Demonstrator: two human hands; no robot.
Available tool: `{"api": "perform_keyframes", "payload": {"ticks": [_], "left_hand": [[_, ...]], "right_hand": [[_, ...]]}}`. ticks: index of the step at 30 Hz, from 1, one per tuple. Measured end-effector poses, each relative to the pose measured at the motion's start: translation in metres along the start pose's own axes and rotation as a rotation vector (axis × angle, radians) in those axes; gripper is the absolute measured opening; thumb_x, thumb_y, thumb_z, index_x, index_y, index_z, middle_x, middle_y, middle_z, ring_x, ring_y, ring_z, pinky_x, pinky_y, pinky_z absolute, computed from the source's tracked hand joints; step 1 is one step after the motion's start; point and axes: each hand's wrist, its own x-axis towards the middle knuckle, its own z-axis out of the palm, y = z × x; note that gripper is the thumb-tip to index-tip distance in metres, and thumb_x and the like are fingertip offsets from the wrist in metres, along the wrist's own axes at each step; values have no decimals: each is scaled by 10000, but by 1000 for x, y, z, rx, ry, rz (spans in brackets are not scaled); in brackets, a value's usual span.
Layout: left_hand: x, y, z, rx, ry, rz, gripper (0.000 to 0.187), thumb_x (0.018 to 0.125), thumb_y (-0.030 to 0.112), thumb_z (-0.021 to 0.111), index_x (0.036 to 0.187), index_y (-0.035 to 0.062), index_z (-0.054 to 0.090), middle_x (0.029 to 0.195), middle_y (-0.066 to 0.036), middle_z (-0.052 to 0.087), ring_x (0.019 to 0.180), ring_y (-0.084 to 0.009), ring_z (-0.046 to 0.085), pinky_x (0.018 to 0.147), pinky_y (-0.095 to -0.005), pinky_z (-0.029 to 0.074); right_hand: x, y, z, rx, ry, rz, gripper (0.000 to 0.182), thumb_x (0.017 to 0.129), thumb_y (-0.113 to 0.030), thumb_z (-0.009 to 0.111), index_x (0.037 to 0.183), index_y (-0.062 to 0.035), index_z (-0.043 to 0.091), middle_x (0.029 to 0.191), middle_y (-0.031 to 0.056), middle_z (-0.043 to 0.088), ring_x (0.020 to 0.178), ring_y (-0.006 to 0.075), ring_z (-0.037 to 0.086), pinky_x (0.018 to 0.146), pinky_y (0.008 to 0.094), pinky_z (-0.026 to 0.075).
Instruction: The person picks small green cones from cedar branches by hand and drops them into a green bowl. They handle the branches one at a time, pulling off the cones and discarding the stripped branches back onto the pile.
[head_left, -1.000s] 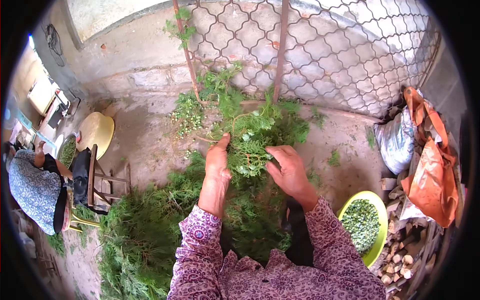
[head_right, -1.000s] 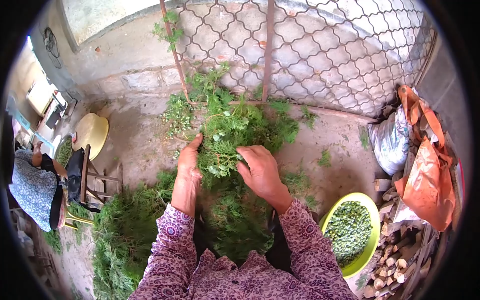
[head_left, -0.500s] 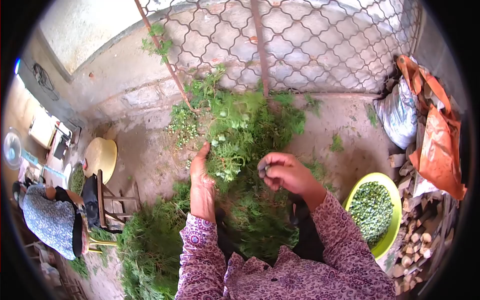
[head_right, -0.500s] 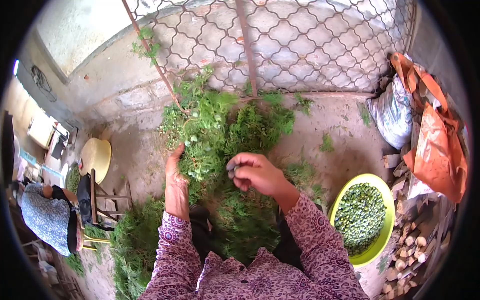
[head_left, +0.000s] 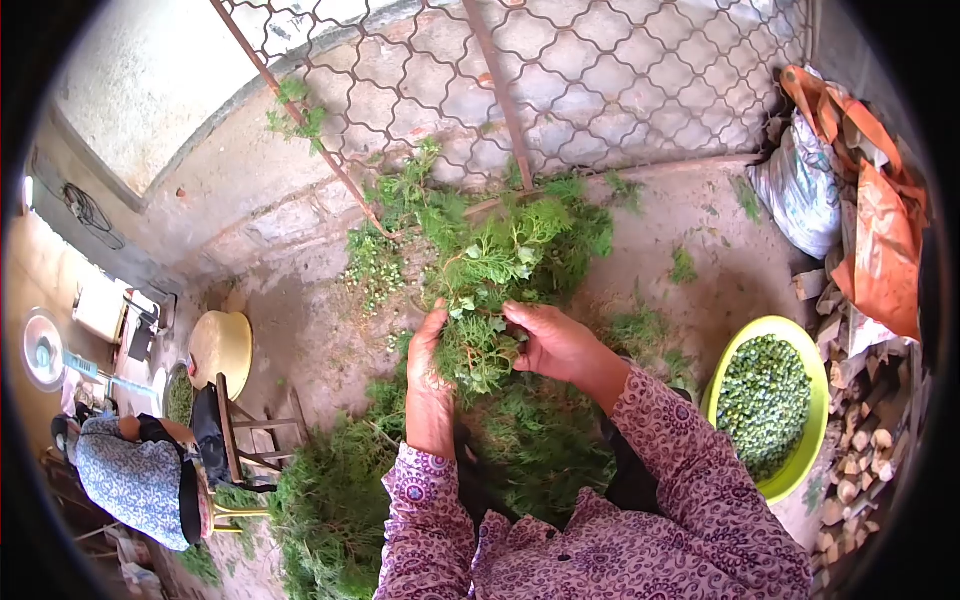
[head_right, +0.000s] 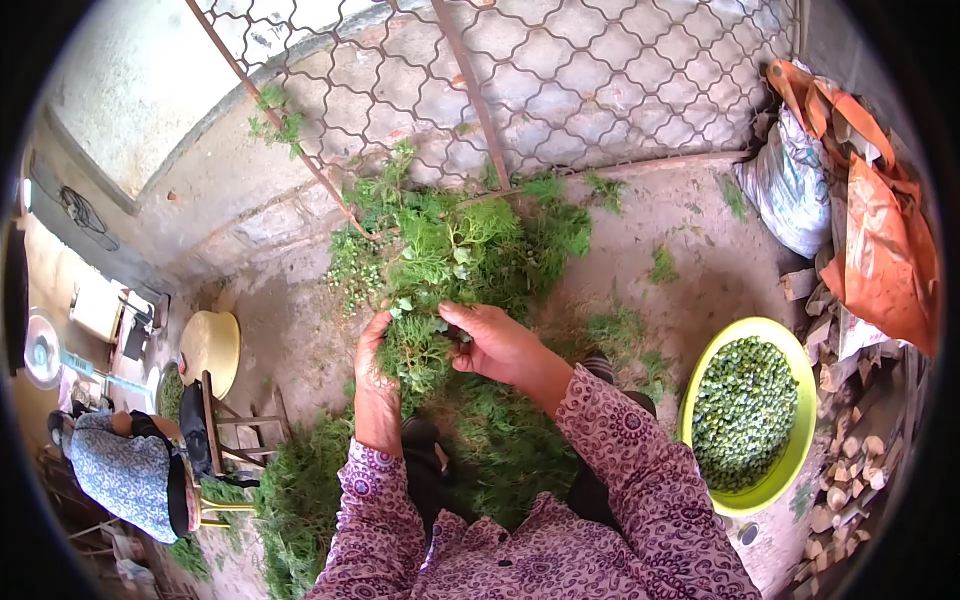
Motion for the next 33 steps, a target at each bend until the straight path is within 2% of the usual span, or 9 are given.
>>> {"api": "perform_keyframes", "payload": {"ticks": [2,8,15,17,21,24,27,30,33], "left_hand": [[-7,2,4,23,-21,-12,289,839,239,533,1011,8,521,872,-108,609,715,-222,606,635,-345,516],[-10,1,4,87,-16,-24,301,834,256,546,987,-2,536,851,-98,614,687,-193,606,610,-319,518],[-10,-2,4,130,14,-6,320,827,280,552,989,4,536,848,-94,614,668,-192,606,585,-308,518],[-9,0,2,116,-3,-41,320,827,283,550,987,6,537,847,-93,614,663,-192,606,577,-306,518],[-3,-1,-6,94,16,-28,319,831,281,545,989,3,533,839,-93,615,661,-192,606,573,-310,519],[-3,-1,-9,66,24,-4,307,830,261,544,995,2,529,839,-96,614,673,-201,607,596,-317,520],[-1,8,-10,0,27,38,285,822,221,542,1005,3,525,855,-107,614,689,-223,609,618,-321,520],[1,21,-16,-48,120,130,244,845,193,486,1008,13,508,799,-112,600,651,-212,584,541,-308,497],[10,25,-41,-162,48,95,236,857,213,457,978,17,512,792,-128,598,653,-244,589,569,-338,507]], "right_hand": [[2,4,3,-91,120,-17,158,807,-227,599,881,-94,557,732,-35,507,589,95,499,493,245,396],[9,16,-1,-140,69,-117,217,783,-142,599,985,-81,553,833,-1,578,634,95,529,461,229,400],[11,20,6,-111,-15,-245,279,769,-140,622,1001,-25,518,805,28,580,618,105,535,469,231,425],[17,25,-5,-365,131,-265,335,748,-147,650,1008,-4,493,788,37,571,580,107,507,456,238,410],[10,23,1,-477,70,-363,333,754,-139,636,1003,11,476,740,45,545,567,105,476,449,233,386],[2,14,15,-183,284,-85,204,806,-112,534,956,19,488,693,58,513,526,109,451,407,222,339],[-1,17,3,-96,-128,312,171,827,-84,400,906,18,513,710,91,522,468,119,438,347,204,284],[-18,19,4,-144,-271,264,153,819,-85,422,904,4,512,769,118,551,498,126,477,361,197,312],[-19,11,5,-150,-189,164,100,802,-78,479,878,-27,521,843,94,578,561,122,529,396,184,347]]}}
